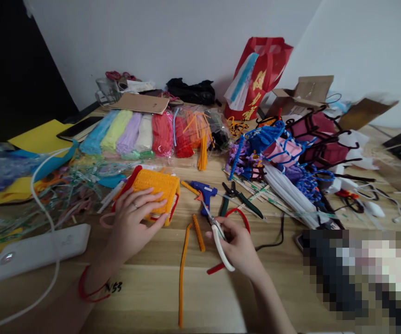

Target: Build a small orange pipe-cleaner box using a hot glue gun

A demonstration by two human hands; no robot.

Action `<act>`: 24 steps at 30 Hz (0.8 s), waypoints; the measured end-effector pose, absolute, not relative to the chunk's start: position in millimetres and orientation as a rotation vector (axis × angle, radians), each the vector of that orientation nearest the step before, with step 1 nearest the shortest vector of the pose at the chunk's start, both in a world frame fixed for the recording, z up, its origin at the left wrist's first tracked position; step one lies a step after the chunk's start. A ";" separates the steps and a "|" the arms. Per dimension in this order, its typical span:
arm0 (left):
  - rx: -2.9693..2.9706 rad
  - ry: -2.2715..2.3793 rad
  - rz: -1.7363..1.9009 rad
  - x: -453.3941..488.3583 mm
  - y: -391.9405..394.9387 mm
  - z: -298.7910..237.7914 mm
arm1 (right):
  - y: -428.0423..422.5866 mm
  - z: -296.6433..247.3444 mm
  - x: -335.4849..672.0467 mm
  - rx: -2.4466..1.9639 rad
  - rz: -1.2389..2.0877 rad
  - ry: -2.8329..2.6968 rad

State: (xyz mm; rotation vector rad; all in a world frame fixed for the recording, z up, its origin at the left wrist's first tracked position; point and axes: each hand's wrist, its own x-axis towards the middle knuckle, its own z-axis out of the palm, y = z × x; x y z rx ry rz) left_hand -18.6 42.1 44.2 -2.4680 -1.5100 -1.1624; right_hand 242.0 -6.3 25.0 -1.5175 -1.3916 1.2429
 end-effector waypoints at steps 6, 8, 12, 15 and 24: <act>-2.446 -1.523 -1.160 -17.3 43.5 42.9 | -4.7 19.1 247.9 -1.569 1.066 -1.357; -2.444 -1.524 -1.162 -16.6 43.5 42.6 | 1.4 20.8 259.6 -1.662 0.898 -1.392; -2.432 -1.530 -1.160 -13.9 43.8 41.8 | 23.0 24.7 302.5 -2.009 0.346 -1.572; -2.415 -1.530 -1.162 -12.3 44.0 40.7 | 41.6 18.4 337.7 -2.125 0.031 -1.736; -2.430 -1.424 -1.166 -20.5 45.4 35.1 | 57.6 14.8 363.6 -2.244 -0.208 -1.856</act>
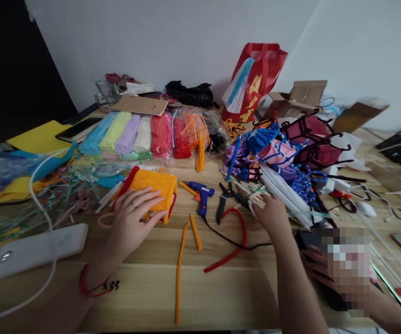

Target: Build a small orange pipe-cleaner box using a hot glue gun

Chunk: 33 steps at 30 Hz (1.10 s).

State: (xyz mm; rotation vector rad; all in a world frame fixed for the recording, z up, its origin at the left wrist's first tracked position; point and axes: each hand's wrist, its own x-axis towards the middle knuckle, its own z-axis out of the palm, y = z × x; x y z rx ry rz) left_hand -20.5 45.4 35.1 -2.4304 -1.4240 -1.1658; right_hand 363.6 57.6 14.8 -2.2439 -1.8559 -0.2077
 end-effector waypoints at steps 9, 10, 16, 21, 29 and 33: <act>-2.345 -1.281 -1.392 -27.3 48.0 34.4 | 31.3 51.6 209.3 -1.593 0.679 -1.749; -2.301 -1.283 -1.464 -30.0 48.6 34.3 | 30.1 46.5 190.3 -1.559 0.760 -1.783; -1.974 -1.684 -1.711 -49.9 61.1 35.4 | 40.3 18.4 133.8 -1.435 0.873 -1.830; -1.913 -2.162 -2.172 -54.6 78.3 20.0 | 59.4 9.8 142.2 -1.287 0.917 -1.518; -2.581 -2.176 -1.858 -49.5 83.0 -1.7 | 66.5 1.6 149.4 -1.221 0.978 -0.997; -2.494 -2.122 -1.610 -42.0 78.4 -0.1 | 63.5 -8.1 147.6 -1.175 0.899 -0.999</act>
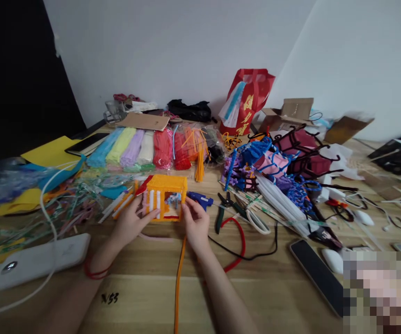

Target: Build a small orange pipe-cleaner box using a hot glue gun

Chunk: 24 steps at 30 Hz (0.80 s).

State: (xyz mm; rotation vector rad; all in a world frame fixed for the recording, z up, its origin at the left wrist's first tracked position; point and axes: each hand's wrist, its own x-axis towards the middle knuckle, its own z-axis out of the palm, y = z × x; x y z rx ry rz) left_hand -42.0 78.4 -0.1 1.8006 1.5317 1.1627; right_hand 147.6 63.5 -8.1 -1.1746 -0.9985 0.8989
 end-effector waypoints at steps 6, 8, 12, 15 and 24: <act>1.950 1.815 1.130 -36.8 74.8 -0.9 | 58.5 -17.6 153.6 -1.138 0.696 -1.230; 1.998 1.866 1.115 -35.6 72.8 0.9 | 56.6 -19.4 154.0 -1.139 0.638 -1.324; 2.005 2.006 1.093 -32.0 68.7 5.9 | 47.9 -18.0 146.8 -1.091 0.608 -1.505; 1.888 2.119 1.102 -31.0 68.9 5.1 | 38.3 -11.9 138.2 -1.042 0.480 -1.670; 1.591 1.872 1.451 -48.2 83.4 -9.5 | 23.3 2.0 131.3 -0.963 0.358 -1.771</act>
